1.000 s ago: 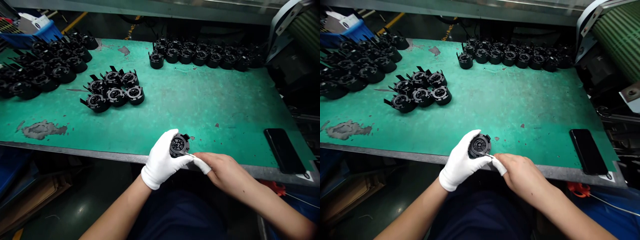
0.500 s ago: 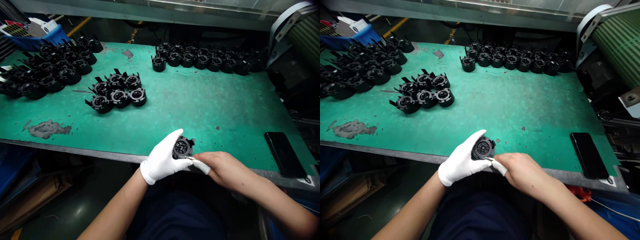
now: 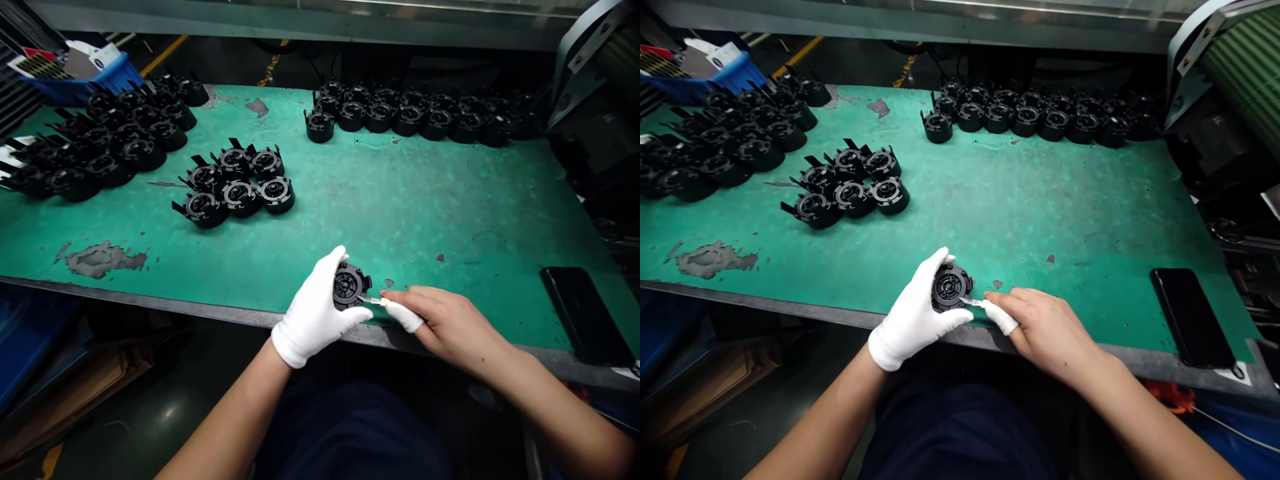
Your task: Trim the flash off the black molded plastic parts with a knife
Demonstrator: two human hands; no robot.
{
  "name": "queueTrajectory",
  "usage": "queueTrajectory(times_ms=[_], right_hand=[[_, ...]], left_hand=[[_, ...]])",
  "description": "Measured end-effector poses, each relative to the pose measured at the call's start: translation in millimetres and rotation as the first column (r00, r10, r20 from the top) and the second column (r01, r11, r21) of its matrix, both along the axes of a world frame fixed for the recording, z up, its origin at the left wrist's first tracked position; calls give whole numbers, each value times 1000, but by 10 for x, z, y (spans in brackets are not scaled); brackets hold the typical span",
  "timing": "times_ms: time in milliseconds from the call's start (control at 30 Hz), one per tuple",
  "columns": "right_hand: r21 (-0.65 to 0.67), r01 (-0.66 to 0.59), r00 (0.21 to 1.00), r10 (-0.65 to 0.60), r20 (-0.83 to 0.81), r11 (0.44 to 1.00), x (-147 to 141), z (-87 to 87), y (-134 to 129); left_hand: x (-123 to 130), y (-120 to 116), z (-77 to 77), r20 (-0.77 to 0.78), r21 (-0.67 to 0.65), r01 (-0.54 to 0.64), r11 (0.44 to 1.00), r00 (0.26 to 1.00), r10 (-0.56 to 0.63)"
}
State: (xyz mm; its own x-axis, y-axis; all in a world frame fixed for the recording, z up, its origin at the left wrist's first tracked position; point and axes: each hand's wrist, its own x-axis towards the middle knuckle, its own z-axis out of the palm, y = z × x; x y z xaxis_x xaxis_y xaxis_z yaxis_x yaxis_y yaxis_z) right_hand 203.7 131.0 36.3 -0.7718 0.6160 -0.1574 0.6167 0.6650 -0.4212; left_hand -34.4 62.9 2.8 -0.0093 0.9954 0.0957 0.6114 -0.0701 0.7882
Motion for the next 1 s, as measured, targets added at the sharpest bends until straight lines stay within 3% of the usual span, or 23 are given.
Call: queueTrajectory(times_ms=[167,400,533,733,867,1000], right_hand=[[113,-3,992,-11,125,994,-55,-27,-49],[286,89,968,-150,199,954,-68,-13,-97],[253,139,971,-182,152,957,-72,-27,-163],[254,222,957,-260,128,942,-97,-71,-202],[156,212,975,-219,31,965,-84,-110,-212],[156,202,977,-209,31,967,-65,-155,-207]], left_hand=[[55,-31,-40,-42,26,-26,999,999,27],[357,-88,-124,-85,146,-236,961,965,250],[462,-102,-151,-92,205,-304,931,941,327],[496,-98,-181,-104,250,-311,917,933,344],[509,-93,-178,-108,252,-321,913,928,356],[519,-88,-178,-119,279,-313,908,927,356]])
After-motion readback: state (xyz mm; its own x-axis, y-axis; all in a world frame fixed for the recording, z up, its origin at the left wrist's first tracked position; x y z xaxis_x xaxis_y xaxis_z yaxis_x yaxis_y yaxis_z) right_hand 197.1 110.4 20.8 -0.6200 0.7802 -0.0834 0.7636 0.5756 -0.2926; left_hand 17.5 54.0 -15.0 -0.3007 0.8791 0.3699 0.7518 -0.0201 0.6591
